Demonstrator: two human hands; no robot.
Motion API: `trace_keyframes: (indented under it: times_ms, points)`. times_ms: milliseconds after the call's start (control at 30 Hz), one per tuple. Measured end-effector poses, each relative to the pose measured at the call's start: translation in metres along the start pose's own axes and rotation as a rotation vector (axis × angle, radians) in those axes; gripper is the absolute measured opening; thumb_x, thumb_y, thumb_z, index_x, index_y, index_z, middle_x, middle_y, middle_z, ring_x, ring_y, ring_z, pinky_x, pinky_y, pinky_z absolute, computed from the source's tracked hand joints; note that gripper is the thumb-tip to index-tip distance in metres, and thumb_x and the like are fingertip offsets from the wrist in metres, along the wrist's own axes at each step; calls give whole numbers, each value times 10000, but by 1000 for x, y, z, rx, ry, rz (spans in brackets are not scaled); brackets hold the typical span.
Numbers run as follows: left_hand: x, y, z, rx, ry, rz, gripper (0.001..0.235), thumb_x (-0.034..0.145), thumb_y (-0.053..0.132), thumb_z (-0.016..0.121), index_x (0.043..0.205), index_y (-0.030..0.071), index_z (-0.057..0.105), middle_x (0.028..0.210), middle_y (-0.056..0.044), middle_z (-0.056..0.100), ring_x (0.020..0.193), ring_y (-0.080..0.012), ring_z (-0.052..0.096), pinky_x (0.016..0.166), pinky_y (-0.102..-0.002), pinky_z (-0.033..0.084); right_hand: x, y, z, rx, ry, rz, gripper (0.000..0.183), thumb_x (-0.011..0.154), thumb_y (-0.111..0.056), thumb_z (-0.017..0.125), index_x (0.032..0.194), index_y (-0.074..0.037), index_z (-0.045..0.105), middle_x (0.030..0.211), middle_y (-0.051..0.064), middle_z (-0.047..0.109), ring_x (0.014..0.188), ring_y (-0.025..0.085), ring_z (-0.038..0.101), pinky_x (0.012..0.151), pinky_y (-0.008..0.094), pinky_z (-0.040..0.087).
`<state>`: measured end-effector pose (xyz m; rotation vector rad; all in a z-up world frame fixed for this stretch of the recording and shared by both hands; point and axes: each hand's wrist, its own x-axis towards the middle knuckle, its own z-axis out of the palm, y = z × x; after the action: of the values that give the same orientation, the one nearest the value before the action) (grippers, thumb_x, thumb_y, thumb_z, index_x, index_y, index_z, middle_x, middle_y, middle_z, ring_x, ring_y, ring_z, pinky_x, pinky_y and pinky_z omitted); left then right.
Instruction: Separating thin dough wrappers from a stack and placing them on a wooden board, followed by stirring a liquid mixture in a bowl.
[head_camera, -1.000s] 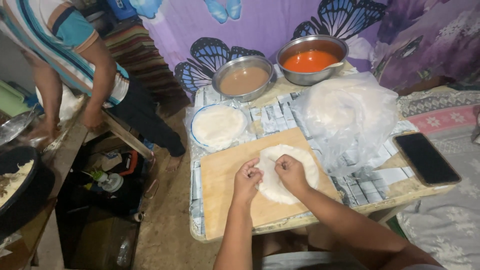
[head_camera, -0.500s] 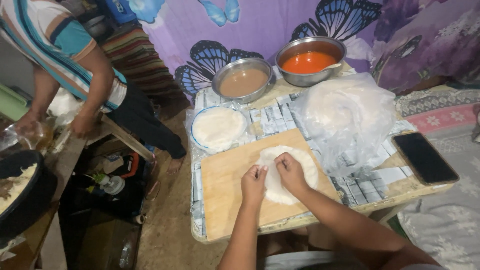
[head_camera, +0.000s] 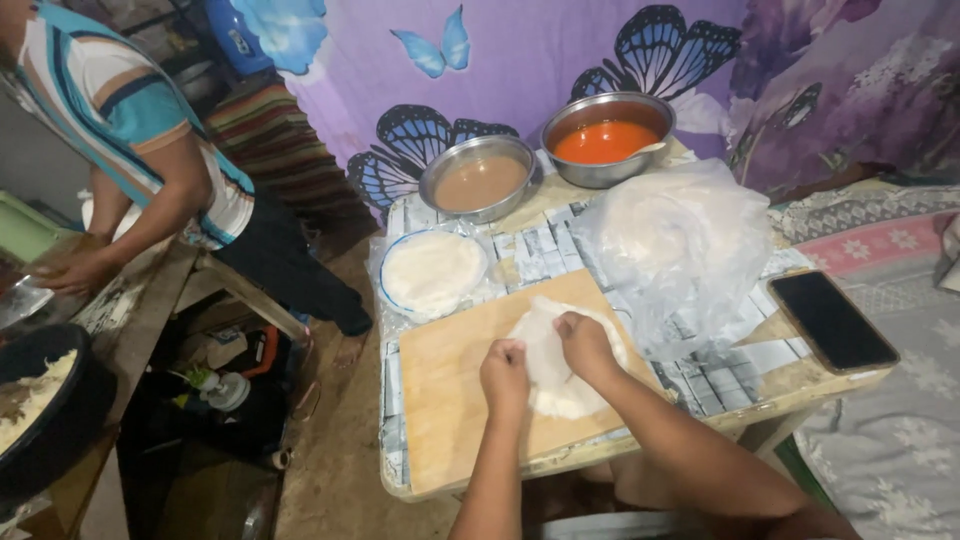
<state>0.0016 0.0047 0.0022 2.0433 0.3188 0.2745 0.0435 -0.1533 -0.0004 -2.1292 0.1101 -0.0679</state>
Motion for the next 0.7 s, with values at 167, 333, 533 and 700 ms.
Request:
trace_keyframes:
  times_ms: [167, 333, 533, 700]
  points:
    - [7, -14, 1, 30, -75, -49, 318, 872, 382, 742, 1020, 100, 730, 891, -158, 738, 928, -347, 727, 814, -466, 555, -31, -15, -6, 84, -107, -48, 290, 1043, -293, 555, 1127, -107, 761, 982, 239, 765, 1065, 446, 710, 906, 513, 566]
    - [-7, 19, 1, 43, -56, -45, 319, 916, 438, 691, 975, 129, 745, 866, -130, 752, 903, -332, 739, 799, -442, 570, -42, -20, -1, 186, -73, 8, 303, 1060, -282, 529, 1094, -91, 761, 965, 209, 766, 1024, 387, 733, 904, 485, 561]
    - [-30, 40, 14, 181, 56, 52, 309, 994, 415, 592, 936, 122, 671, 829, -191, 728, 900, -407, 735, 800, -515, 574, -59, -33, 1, 310, 22, 80, 370, 1043, -271, 524, 1152, 19, 726, 1035, 288, 742, 1098, 449, 690, 966, 553, 520]
    - [-23, 23, 12, 98, 100, 87, 284, 1036, 371, 536, 952, 108, 604, 816, -229, 717, 887, -455, 718, 766, -563, 546, -37, -21, -6, 126, 116, -67, 346, 1071, -179, 469, 1126, 86, 686, 997, 393, 701, 1069, 555, 658, 944, 629, 504]
